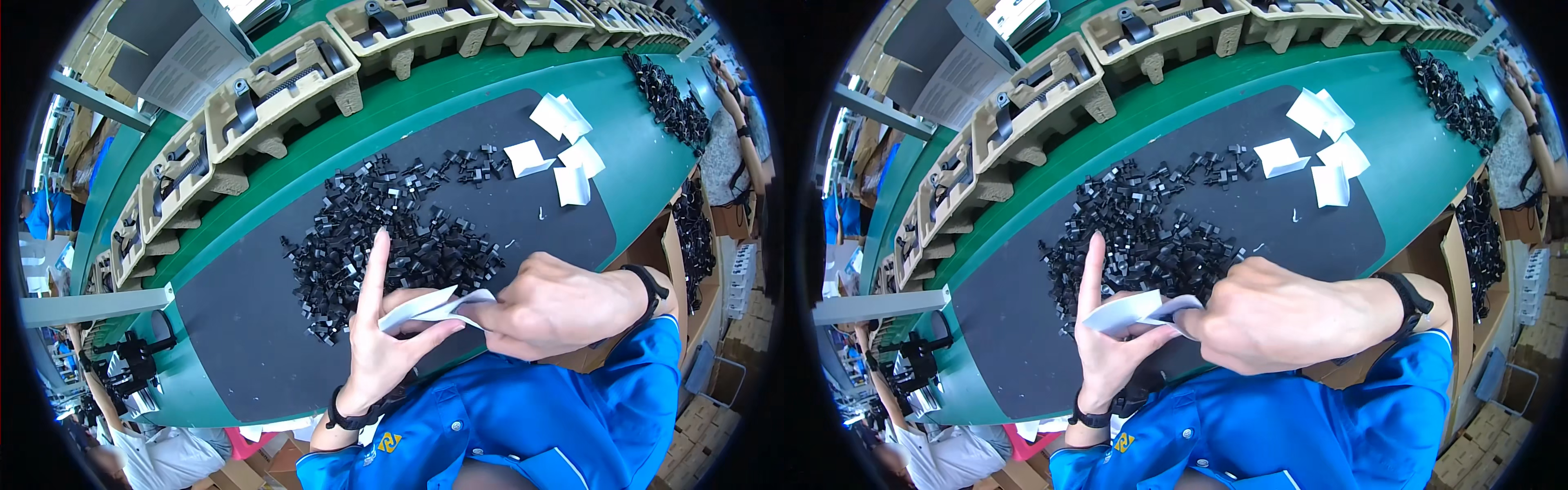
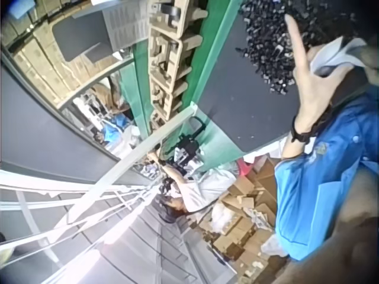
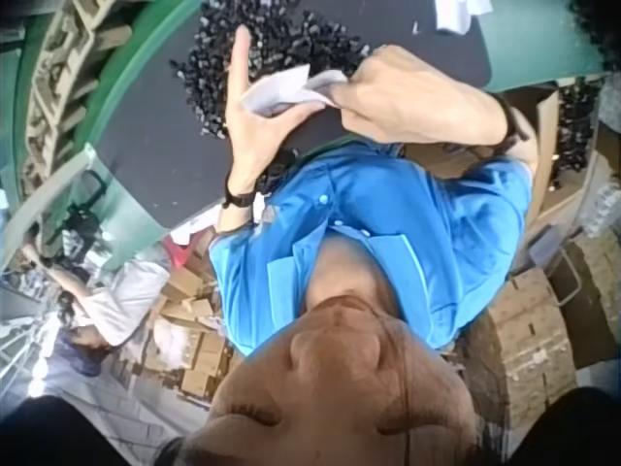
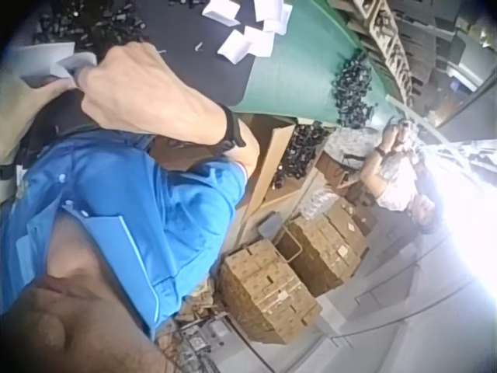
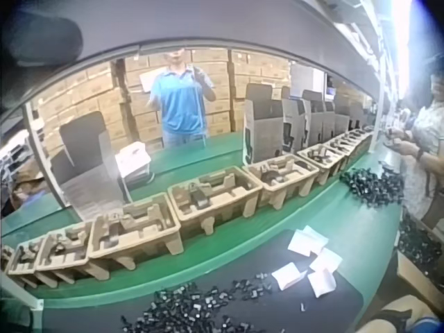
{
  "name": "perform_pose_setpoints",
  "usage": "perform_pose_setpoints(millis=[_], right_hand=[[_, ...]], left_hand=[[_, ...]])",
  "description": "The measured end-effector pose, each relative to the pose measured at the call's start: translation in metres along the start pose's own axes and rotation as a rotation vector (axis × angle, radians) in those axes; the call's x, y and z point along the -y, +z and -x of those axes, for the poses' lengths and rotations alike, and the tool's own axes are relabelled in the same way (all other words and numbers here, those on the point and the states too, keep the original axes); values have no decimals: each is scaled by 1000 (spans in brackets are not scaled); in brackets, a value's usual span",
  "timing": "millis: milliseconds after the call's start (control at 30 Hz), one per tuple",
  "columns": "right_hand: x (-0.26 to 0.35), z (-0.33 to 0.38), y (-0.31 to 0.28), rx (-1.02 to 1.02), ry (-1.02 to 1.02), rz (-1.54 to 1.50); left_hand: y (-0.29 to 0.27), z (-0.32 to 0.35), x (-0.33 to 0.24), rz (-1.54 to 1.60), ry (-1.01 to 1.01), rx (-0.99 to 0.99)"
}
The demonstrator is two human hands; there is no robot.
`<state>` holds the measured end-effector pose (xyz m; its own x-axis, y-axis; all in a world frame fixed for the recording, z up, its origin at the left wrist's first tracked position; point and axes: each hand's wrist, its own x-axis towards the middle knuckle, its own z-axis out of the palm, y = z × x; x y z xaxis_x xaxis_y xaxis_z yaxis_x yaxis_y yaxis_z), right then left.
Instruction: The person is sorting small black electronic components and placing them into white plastic bags on a production line.
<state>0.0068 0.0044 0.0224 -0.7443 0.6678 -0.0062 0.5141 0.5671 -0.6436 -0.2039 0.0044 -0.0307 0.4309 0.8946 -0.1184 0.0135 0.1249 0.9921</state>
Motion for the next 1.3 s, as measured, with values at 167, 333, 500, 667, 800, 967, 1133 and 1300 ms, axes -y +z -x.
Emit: perform_pose_setpoints(millis=[167, 333, 500, 667, 800, 967, 1133, 1300], right_hand=[[-6, 3, -3, -478, -50, -73], [-20, 13, 52, -706, -42, -265], [-23, 26, 59, -839, -198, 229], [-19, 38, 58, -709, -353, 681], [-20, 43, 56, -669, -389, 825], [-4, 44, 49, -612, -249, 856], [-6, 48, 16, -332, 15, 58], [-33, 28, 31, -348, 269, -550]], left_hand=[[-3, 7, -9, 224, -22, -126], [8, 8, 2, 213, 40, -37], [18, 18, 6, 331, -94, -65], [15, 24, 21, 199, -44, -2], [17, 25, 24, 355, -150, -22], [26, 16, 4, 213, -132, -9], [21, 8, 8, 288, -178, -34], [18, -3, 7, 283, -173, 13]])
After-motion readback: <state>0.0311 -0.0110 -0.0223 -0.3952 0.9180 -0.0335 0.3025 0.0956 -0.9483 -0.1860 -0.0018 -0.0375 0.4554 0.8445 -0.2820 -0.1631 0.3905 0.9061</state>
